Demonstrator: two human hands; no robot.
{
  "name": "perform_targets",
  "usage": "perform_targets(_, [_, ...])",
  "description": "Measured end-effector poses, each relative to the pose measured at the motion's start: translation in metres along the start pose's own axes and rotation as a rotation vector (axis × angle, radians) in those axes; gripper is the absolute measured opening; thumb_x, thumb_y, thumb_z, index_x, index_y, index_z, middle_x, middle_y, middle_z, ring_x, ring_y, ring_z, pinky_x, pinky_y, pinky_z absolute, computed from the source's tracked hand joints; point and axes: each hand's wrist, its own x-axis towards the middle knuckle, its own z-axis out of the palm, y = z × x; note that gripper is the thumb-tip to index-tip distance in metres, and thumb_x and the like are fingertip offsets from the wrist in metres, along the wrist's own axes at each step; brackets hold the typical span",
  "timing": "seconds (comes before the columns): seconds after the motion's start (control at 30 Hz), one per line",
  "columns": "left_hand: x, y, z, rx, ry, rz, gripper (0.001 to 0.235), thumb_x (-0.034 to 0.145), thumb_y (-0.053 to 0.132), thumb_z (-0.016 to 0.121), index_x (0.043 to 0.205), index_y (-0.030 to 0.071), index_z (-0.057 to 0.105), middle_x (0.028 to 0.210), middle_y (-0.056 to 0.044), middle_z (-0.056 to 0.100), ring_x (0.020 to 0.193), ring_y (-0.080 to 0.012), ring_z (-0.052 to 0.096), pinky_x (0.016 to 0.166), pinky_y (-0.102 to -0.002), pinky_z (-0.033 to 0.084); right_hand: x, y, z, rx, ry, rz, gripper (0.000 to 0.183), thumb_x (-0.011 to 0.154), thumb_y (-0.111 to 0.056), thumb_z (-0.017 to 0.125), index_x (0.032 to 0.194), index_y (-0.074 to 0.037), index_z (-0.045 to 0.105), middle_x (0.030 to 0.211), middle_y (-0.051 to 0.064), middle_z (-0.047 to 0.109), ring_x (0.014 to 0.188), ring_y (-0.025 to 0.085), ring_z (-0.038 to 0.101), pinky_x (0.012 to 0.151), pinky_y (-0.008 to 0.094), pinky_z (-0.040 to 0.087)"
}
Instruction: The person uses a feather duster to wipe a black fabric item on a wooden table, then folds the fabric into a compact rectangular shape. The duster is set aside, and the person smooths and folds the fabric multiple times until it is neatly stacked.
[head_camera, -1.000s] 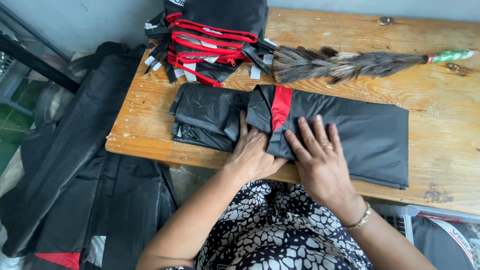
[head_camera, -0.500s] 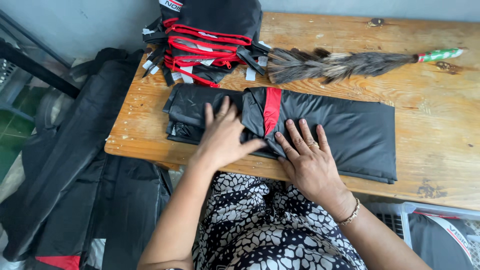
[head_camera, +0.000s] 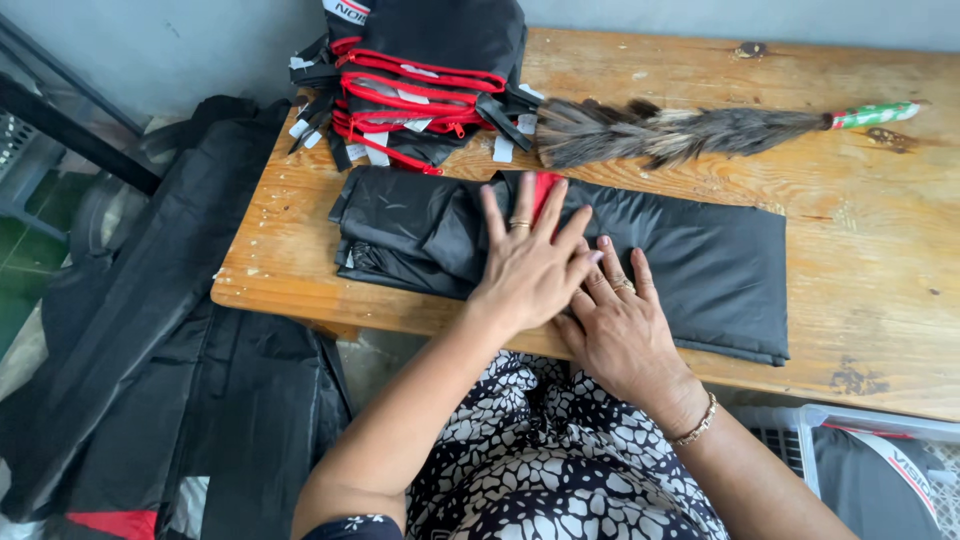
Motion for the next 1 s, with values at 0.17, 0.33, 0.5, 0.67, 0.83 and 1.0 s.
perform_targets(0.17, [-0.001, -0.006, 0.007, -0.028, -0.055, -0.062, 0.062, 0.104, 0.047, 0.035, 0.158, 0.016, 0.037, 0.169, -0.011, 0.027, 0.155, -0.0481, 0.013, 0.114, -0.081, -0.005, 0.004, 0.000, -0.010, 0.085, 0.006, 0.006, 0.071, 0.093, -0.059, 0.052, 0.155, -0.024, 0.044, 0.171, 0.007, 0.027, 0.159, 0.030, 0.016, 0.128, 0.056, 0.009])
perform_targets(0.33, [-0.004, -0.010, 0.011, -0.100, -0.091, -0.077, 0.065, 0.107, 0.048, 0.031, 0.160, 0.011, 0.030, 0.170, -0.011, 0.023, 0.155, -0.0479, 0.013, 0.116, -0.080, -0.003, 0.004, 0.037, -0.063, 0.835, 0.020, 0.040, 0.054, 0.087, -0.037, 0.076, 0.135, -0.014, 0.069, 0.147, 0.012, 0.060, 0.150, 0.036, 0.038, 0.125, 0.053, 0.021])
perform_targets(0.5, [0.001, -0.014, 0.022, -0.036, -0.069, -0.052, 0.064, 0.105, 0.047, 0.032, 0.160, 0.013, 0.031, 0.170, -0.003, 0.018, 0.156, -0.0434, 0.009, 0.116, -0.076, -0.001, 0.006, 0.085, -0.082, 0.141, 0.038, 0.184, 0.062, 0.106, -0.045, 0.038, 0.157, -0.010, 0.043, 0.167, 0.022, 0.032, 0.156, 0.048, 0.012, 0.119, 0.069, 0.011])
perform_targets(0.67, [0.002, -0.014, 0.022, -0.047, -0.069, -0.063, 0.064, 0.103, 0.047, 0.034, 0.157, 0.012, 0.035, 0.168, -0.004, 0.024, 0.154, -0.0443, 0.015, 0.114, -0.078, 0.002, -0.001, 0.118, -0.031, -0.054, -0.081, 0.249, 0.071, 0.104, -0.055, 0.032, 0.162, -0.013, 0.035, 0.167, 0.021, 0.031, 0.153, 0.050, 0.022, 0.114, 0.067, 0.021])
perform_targets(0.83, [0.003, -0.013, 0.020, -0.057, -0.057, -0.075, 0.064, 0.103, 0.048, 0.035, 0.156, 0.012, 0.037, 0.167, -0.005, 0.029, 0.153, -0.0443, 0.019, 0.114, -0.079, 0.004, -0.003, 0.118, -0.018, -0.060, -0.042, 0.242, 0.076, 0.103, -0.057, 0.035, 0.162, -0.010, 0.035, 0.168, 0.022, 0.032, 0.151, 0.049, 0.028, 0.114, 0.067, 0.024])
perform_targets(1.0, [0.003, -0.013, 0.019, -0.051, -0.076, -0.092, 0.065, 0.103, 0.050, 0.032, 0.156, 0.013, 0.036, 0.167, -0.004, 0.026, 0.153, -0.0429, 0.018, 0.114, -0.078, 0.004, -0.003, 0.115, -0.017, -0.069, -0.075, 0.277, 0.078, 0.101, -0.061, 0.033, 0.162, -0.013, 0.033, 0.167, 0.021, 0.032, 0.151, 0.047, 0.030, 0.113, 0.068, 0.025])
